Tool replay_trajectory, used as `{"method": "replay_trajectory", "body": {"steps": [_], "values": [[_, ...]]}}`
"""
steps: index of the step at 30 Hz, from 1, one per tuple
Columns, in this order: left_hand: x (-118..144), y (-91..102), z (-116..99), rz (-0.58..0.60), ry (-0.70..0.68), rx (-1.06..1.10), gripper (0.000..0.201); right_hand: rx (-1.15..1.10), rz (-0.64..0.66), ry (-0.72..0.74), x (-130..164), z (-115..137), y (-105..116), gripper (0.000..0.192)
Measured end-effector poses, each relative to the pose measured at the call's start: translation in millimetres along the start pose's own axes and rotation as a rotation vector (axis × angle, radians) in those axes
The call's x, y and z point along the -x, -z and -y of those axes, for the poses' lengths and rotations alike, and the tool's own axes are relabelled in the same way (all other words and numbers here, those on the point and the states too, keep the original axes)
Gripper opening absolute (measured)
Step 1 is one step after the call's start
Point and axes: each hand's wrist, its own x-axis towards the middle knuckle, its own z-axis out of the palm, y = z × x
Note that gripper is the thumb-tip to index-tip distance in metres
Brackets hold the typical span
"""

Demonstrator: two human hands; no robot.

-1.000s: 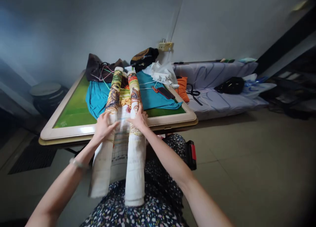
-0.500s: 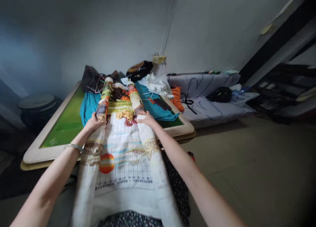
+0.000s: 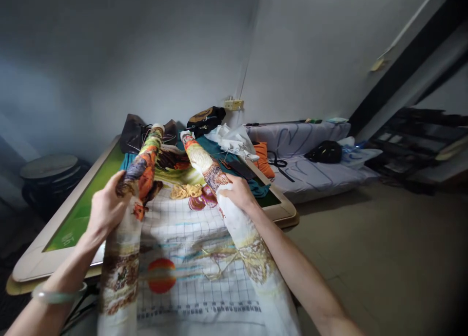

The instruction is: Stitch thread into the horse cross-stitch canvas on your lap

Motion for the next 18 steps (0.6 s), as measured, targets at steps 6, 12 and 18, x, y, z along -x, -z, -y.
{"method": "replay_trajectory", "body": {"steps": [6,12,18], "values": [[-1.3,38.4,-7.3,-0.262,-0.073,-0.075,0.060,0.082,-0.165,0.165,-6.3,47.2,10.8,0.041],[-11.1,36.8,-0.1,-0.346,-0.191,-0.067,0.060,0.104,-0.204,0.155,-26.0,69.3,0.3,0.048],[-61.8,-32.6,42.7,0.293,-0.044,-0.139,0.058,0.110,0.040,-0.083,-72.6,7.6,-32.4,0.035]]}}
